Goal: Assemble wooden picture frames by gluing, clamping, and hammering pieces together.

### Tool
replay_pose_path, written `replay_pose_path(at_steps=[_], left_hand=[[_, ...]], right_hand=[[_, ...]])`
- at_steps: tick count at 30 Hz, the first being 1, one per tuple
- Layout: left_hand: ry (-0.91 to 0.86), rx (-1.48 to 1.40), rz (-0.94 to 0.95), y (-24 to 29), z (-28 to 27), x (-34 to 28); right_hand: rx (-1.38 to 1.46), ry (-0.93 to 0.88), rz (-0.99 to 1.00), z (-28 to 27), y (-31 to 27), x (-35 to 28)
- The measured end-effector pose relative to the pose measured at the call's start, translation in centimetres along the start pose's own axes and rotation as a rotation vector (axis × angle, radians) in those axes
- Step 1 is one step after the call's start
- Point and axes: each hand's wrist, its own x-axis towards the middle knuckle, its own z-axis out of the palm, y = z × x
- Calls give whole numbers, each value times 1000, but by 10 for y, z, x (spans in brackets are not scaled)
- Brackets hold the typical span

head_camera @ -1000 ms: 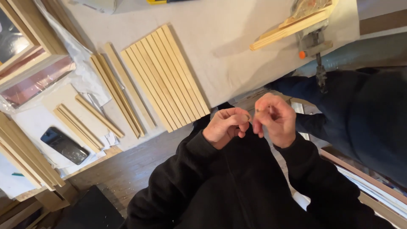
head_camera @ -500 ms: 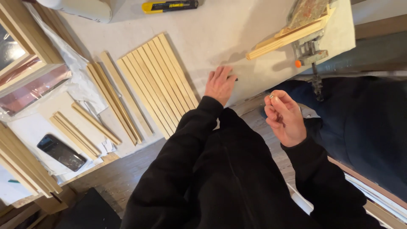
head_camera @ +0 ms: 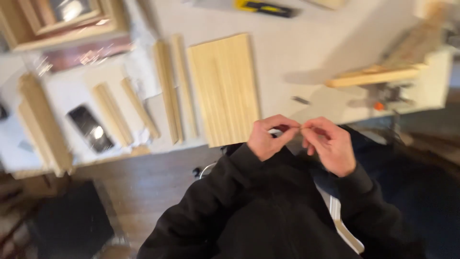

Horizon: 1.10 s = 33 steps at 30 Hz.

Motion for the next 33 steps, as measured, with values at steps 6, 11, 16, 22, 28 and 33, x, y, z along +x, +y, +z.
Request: replay_pose_path(at_steps=[6,11,16,22,28,33], left_hand=[[140,201,23,-17,-23,-33],[107,304,32,-42,-17,-52],[36,293,-36,-42,-2,-40],[-36,200,-16,-27,7,-34],[-42,186,-13,-26,14,-27],[81,223,-8,-19,39,-14]], right_hand=[[-346,-196,-89,24,-1,14],[-638,-222,-260,29,2,13],[-614,-222,-275,2,30,10],[-398,-121,27,-4,22,-7],[-499,-33,-256,-25,7,-6],[-632,27,-473,-121,-46,64]])
